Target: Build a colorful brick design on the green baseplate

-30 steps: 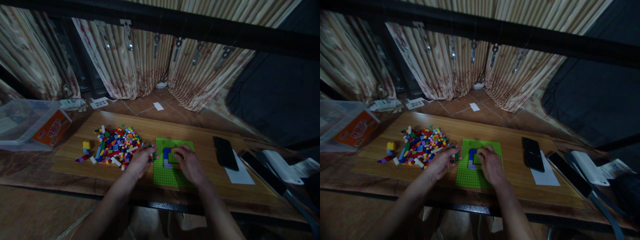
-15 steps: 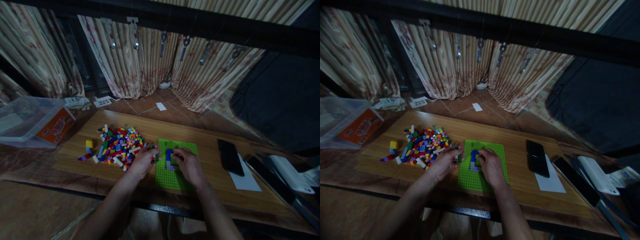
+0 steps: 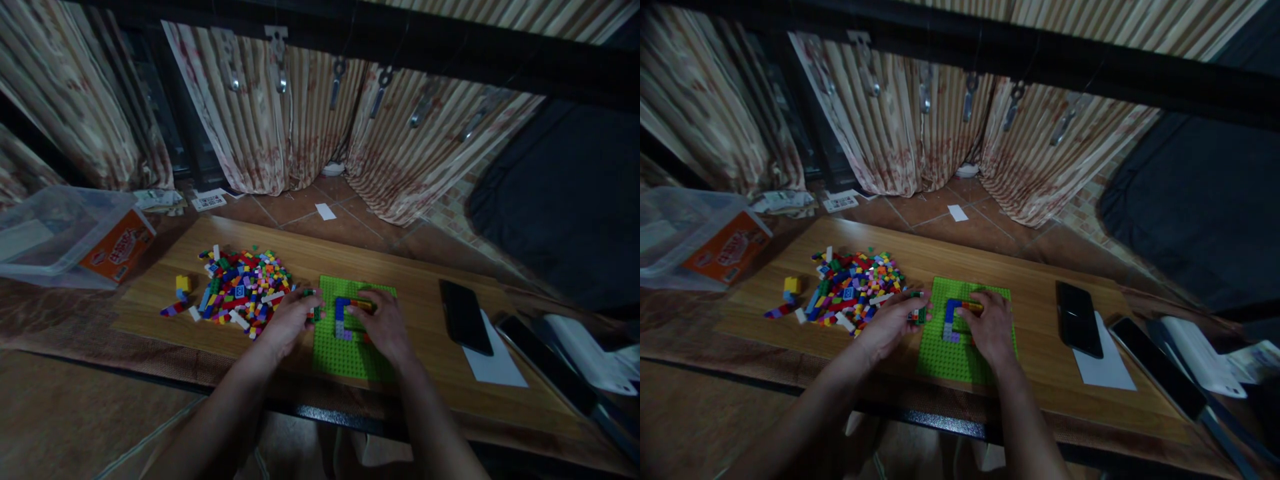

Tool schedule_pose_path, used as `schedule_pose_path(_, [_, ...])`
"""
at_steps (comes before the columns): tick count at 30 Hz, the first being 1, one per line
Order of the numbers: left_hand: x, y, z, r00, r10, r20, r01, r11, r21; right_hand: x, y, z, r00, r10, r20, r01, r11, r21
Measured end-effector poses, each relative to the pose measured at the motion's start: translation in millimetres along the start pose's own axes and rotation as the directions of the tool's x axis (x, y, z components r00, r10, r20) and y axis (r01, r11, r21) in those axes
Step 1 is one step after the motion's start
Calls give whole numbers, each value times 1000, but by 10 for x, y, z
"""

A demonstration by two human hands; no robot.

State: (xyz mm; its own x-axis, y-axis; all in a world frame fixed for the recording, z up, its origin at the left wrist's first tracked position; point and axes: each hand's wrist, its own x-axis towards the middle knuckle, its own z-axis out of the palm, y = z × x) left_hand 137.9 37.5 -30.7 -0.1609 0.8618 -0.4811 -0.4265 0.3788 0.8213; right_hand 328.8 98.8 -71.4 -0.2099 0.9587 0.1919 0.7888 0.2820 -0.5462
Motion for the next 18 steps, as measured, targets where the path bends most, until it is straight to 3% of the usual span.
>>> schedule_pose_path(7, [-12,-1,0,1000,0,7,0,1000,7,28,15,14,1000,12,-7,-12,1000,8])
schedule_pose_path(18, [-35,-24,94,998,-49,36,54,990,-129,120,-10,45,998,58,-2,-58,997,-59])
